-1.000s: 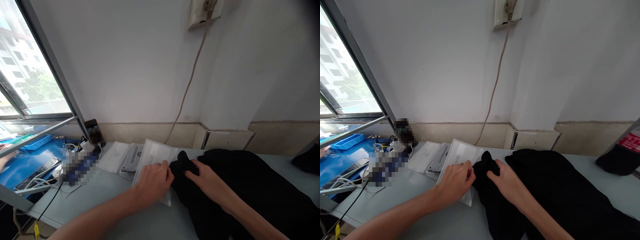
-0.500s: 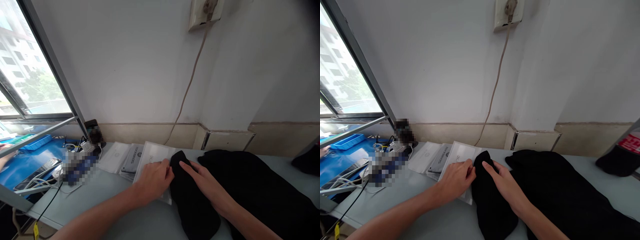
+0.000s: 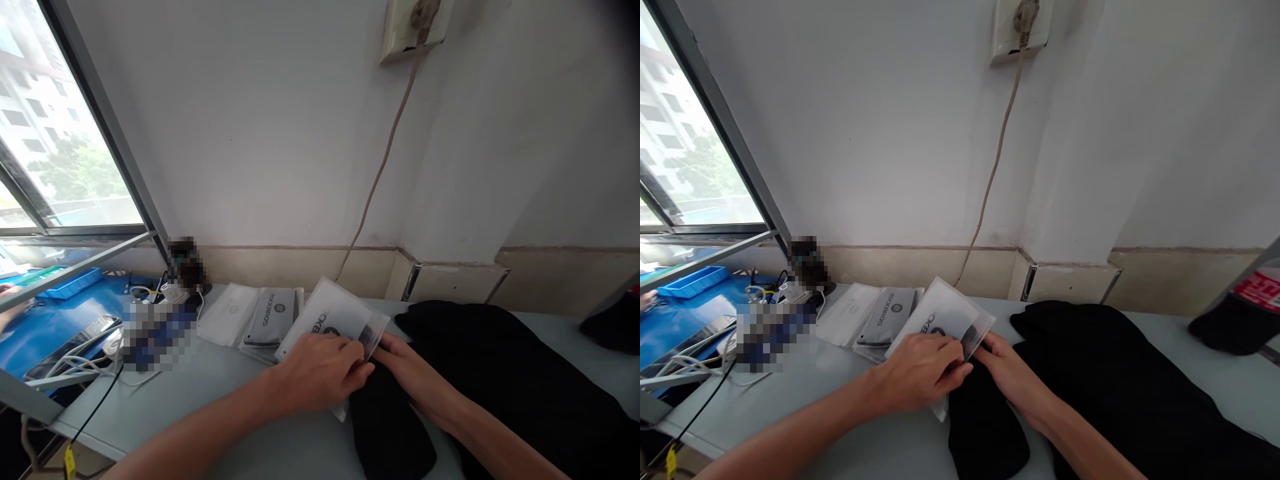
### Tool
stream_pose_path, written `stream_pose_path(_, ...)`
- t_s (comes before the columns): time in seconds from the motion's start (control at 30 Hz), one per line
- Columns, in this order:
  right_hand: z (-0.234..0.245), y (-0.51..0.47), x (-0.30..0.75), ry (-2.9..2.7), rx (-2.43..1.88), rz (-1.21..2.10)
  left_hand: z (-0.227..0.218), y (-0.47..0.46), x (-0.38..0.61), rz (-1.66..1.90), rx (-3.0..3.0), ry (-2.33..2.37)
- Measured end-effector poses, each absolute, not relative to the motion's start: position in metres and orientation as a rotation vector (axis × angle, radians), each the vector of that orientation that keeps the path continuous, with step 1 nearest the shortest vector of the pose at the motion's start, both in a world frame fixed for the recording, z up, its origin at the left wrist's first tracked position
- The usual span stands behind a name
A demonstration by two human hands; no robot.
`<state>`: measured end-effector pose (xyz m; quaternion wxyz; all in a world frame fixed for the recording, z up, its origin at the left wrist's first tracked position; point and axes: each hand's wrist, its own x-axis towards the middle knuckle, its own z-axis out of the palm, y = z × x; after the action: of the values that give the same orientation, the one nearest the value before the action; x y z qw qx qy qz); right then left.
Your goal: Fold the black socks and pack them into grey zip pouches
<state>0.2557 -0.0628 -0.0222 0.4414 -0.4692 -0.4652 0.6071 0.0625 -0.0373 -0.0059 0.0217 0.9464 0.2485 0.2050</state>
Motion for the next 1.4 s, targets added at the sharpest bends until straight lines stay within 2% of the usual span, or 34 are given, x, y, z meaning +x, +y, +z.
stream_pose_path(0.1, -0.024, -0.064, 0.258, -1.071, -1.145, 1.627, 0.003, -0.027, 0.053, 0.855, 2.860, 0.972)
stream_pose_path(0.2, -0.018, -0.066, 0.260, -0.964, -1.136, 1.651, 0.013, -0.010, 0.036, 1.015, 2.338, 1.285)
stream_pose_path(0.3, -0.010, -0.066, 0.262, -0.991, -1.169, 1.614, 0.017, 0.003, 0.021, 0.672, 1.794, 1.126)
stream_pose_path(0.37, -0.006, -0.067, 0.263, -1.137, -1.190, 1.591, 0.016, 0.006, 0.017, 0.474, 1.641, 0.921)
stream_pose_path(0.5, -0.005, -0.067, 0.264, -1.462, -1.178, 1.543, 0.009, -0.001, 0.023, 0.428, 1.642, 0.726)
stream_pose_path(0.87, -0.009, -0.068, 0.258, -1.395, -1.169, 1.423, -0.006, -0.008, 0.035, 0.711, 1.566, 0.758)
stream_pose_path(1.2, -0.005, -0.077, 0.249, -1.584, -1.125, 1.347, 0.007, -0.022, 0.035, 0.388, 1.507, 0.561)
stream_pose_path(1.4, -0.009, -0.075, 0.242, -1.617, -1.097, 1.200, 0.003, -0.020, 0.036, 0.443, 1.548, 0.593)
